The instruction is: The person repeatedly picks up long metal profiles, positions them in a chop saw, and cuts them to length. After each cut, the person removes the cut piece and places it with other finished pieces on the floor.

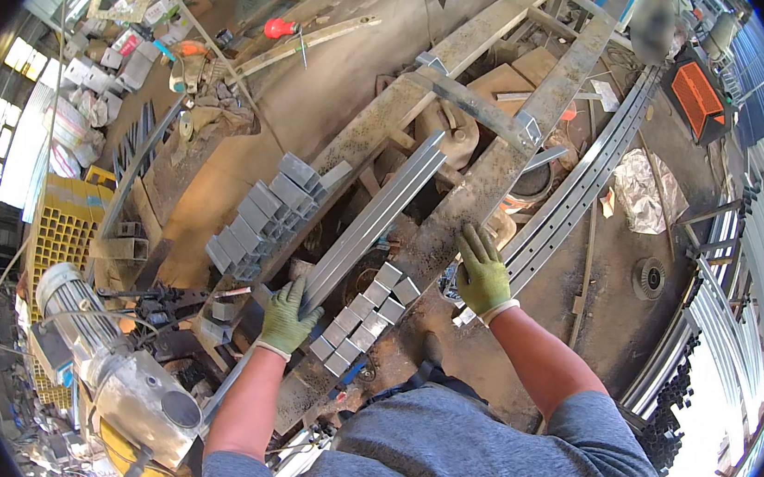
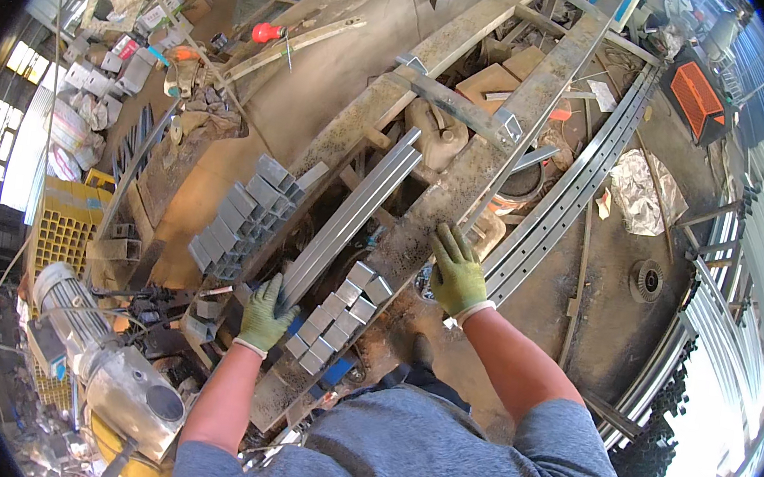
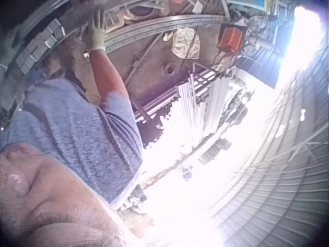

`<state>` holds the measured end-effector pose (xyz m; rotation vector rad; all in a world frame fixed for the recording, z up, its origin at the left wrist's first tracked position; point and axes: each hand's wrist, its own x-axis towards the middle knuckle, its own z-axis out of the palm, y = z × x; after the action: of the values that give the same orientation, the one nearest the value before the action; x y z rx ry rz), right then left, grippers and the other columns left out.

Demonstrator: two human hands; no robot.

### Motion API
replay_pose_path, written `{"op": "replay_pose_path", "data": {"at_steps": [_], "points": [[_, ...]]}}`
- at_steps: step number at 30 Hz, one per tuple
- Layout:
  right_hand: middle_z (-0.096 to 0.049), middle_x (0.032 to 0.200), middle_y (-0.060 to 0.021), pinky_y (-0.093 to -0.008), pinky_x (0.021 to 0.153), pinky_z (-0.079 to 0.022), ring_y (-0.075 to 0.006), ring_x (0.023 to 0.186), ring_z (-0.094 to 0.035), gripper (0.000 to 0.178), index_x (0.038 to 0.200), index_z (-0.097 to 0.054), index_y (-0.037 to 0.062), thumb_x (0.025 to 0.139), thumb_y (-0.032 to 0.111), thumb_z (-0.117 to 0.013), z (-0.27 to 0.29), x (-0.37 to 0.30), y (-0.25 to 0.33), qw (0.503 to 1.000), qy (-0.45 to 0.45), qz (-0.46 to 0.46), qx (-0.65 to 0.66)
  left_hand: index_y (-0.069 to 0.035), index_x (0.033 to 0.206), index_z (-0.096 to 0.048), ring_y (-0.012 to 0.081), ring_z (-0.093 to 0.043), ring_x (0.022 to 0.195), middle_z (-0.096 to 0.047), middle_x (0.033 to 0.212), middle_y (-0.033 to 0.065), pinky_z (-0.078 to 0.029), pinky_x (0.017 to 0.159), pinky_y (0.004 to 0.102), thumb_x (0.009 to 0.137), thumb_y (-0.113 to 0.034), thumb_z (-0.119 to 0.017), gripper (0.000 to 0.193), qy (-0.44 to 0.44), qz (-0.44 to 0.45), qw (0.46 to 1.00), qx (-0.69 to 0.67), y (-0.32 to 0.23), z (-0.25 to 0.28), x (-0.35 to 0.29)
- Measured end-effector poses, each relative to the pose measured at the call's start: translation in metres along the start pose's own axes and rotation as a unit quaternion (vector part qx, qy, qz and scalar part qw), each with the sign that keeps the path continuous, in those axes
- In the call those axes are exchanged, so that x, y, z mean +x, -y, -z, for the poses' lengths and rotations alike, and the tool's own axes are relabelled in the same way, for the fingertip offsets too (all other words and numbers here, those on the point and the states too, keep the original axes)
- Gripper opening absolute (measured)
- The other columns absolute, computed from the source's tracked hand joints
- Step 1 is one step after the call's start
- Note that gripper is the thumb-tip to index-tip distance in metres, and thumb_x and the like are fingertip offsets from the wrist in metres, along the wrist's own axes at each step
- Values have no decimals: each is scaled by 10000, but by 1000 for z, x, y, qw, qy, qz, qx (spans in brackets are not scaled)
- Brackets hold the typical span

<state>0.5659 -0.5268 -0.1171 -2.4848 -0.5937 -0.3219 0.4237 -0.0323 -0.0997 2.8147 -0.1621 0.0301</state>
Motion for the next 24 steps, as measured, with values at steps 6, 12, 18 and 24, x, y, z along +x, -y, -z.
{"op": "replay_pose_path", "data": {"at_steps": [6,12,18,24], "points": [[-601,1865,-230,-619,1426,-479,-486,1753,-532,709,1698,-694,23,991,15,-747,1,0,-1,1000,20,-12,6,-25,1851,-522,532,-708,1463,-728,1636,298,-559,1233,638,986,-465,-973,1070,-3,-2,1000,27,-17,-13,33],[-598,1864,-240,-612,1439,-469,-499,1755,-524,712,1693,-697,18,983,0,-746,-4,0,-2,1000,7,-5,20,-16,1854,-523,531,-684,1480,-708,1638,272,-511,1279,688,1023,-479,-919,1030,4,-26,998,55,-37,-20,74],[-604,1858,-247,-620,1429,-479,-515,1753,-523,732,1706,-690,18,978,14,-763,-6,-2,-6,1000,14,-9,21,-43,1901,-461,559,-719,1426,-678,1698,320,-571,1233,646,1051,-419,-901,1029,39,-9,998,54,-61,-24,116],[-614,1851,-246,-618,1420,-496,-527,1717,-563,733,1702,-699,17,972,9,-774,-7,-3,-8,1000,5,-3,29,-55,1942,-375,577,-695,1484,-579,1838,304,-573,1258,645,1068,-413,-874,1069,-12,-81,995,58,-98,-41,184]]}}
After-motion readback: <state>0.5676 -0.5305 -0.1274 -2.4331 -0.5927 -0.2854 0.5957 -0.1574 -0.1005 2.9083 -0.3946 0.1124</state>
